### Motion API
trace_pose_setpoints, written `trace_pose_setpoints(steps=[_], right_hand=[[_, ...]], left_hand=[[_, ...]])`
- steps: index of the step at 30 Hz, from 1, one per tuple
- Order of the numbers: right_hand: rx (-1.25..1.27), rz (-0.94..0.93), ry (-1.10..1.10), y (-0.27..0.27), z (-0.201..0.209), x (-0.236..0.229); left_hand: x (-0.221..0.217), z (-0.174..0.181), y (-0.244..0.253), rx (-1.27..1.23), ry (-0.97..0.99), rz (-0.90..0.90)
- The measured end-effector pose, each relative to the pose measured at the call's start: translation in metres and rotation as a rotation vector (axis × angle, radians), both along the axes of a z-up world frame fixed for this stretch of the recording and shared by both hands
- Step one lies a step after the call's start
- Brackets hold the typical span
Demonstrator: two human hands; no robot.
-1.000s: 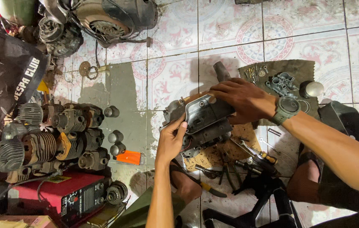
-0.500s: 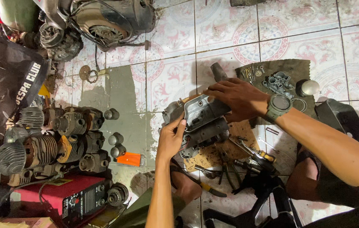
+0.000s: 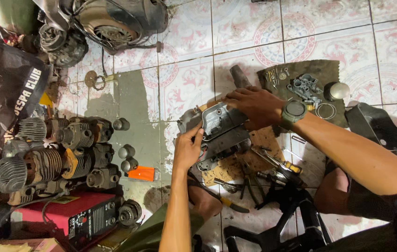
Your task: The person disassembles a small engine casing, removes a bolt, and cleans the interior surfaces with a cloth. They then place the casing on a wooden block and continue wiping the inside before handling a separate metal component.
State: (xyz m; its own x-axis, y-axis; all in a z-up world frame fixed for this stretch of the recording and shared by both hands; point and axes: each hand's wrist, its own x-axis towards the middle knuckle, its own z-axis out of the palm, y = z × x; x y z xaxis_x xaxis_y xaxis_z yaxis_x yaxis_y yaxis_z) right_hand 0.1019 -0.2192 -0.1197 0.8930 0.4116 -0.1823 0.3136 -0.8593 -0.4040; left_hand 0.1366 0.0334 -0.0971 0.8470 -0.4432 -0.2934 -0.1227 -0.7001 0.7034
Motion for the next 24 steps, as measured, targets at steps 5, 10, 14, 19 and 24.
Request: trace_pose_setpoints(steps=[5, 10, 14, 19, 24], right_hand=[[0.061, -0.017, -0.081, -0.010, -0.001, -0.008], [0.397, -0.176, -0.325, -0.040, -0.024, -0.032], [0.579, -0.466, -0.511, -0.064, -0.108, -0.061], [0.259, -0.689, 0.178, -0.051, -0.252, -0.147], [-0.153, -0.498, -0.143, -0.005, -0.407, -0.207]], left_hand=[[0.004, -0.009, 0.001, 0.015, 0.026, 0.042], [0.004, -0.021, 0.006, -0.003, 0.048, 0.036], [0.001, -0.008, 0.003, 0.014, 0.092, 0.043], [0.000, -0.003, -0.001, 0.033, 0.070, 0.034], [-0.003, -0.001, 0.000, 0.041, 0.104, 0.091]])
